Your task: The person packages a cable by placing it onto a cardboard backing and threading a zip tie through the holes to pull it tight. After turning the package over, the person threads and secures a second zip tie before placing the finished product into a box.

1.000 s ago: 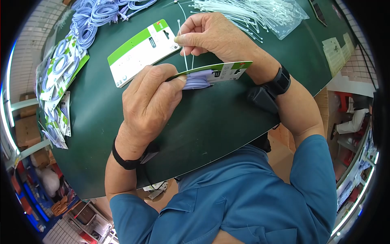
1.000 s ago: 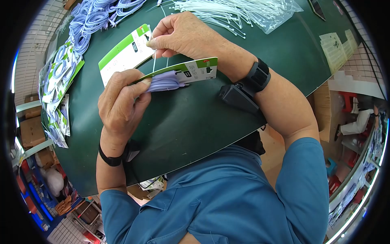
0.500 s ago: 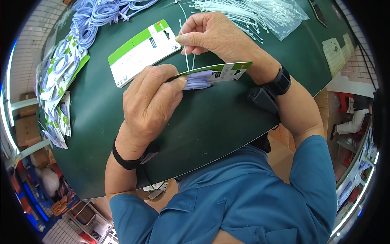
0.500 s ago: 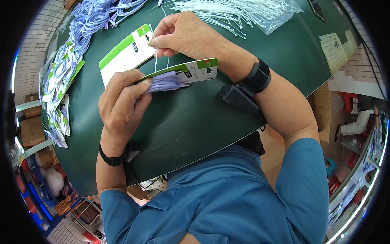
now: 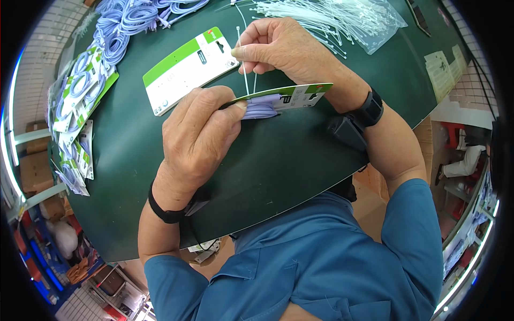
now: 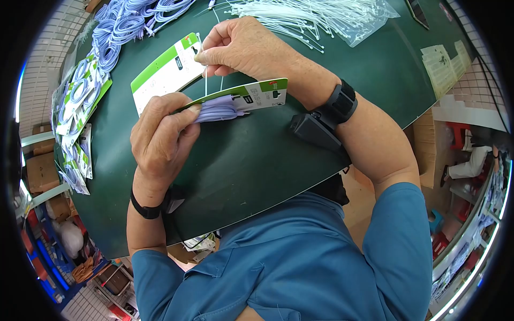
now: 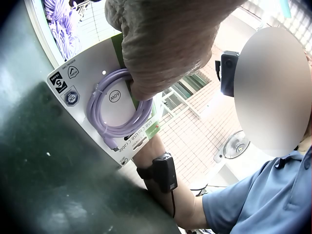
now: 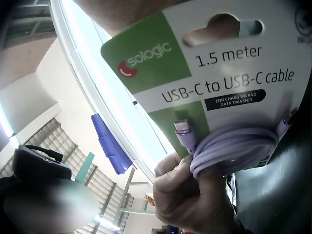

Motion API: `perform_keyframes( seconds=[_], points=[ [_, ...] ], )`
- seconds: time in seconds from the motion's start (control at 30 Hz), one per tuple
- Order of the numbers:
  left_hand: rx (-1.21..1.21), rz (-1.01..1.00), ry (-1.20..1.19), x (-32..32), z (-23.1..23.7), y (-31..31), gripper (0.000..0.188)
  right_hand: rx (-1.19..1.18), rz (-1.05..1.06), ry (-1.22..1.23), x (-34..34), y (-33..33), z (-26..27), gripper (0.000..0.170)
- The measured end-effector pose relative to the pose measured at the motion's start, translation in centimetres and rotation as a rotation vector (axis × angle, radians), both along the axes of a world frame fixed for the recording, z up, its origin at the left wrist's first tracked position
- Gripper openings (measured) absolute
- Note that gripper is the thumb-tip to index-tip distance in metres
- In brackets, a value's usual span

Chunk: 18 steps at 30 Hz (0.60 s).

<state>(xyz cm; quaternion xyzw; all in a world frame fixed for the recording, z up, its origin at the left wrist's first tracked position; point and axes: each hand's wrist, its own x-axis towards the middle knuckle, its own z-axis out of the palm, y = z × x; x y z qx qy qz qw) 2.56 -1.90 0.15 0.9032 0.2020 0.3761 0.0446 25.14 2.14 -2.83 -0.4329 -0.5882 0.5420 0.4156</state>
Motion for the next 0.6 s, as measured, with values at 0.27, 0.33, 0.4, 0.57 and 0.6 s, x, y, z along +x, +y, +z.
perform_keyframes(
  seconds=[0.27,0.33,0.4,0.57,0.6],
  points=[
    [0.013,0.004,0.002,0.0,-0.1,0.0,0.026,0.010,-0.006,-0.022,0.1,0.2,-0.2,0.019],
    [0.020,0.001,-0.001,0.0,-0.2,0.1,0.026,-0.005,-0.005,-0.013,0.0,0.1,-0.2,0.019],
    [0.022,0.001,-0.001,0.0,-0.2,0.1,0.026,-0.025,0.003,0.004,-0.1,0.0,0.1,0.019],
    [0.029,0.000,0.002,-0.1,-0.1,0.1,0.025,-0.094,0.033,0.071,-0.2,-0.2,0.7,0.018],
    [0.029,0.000,0.004,-0.1,-0.1,0.1,0.025,-0.109,0.040,0.088,-0.2,-0.2,0.8,0.017]
  ],
)
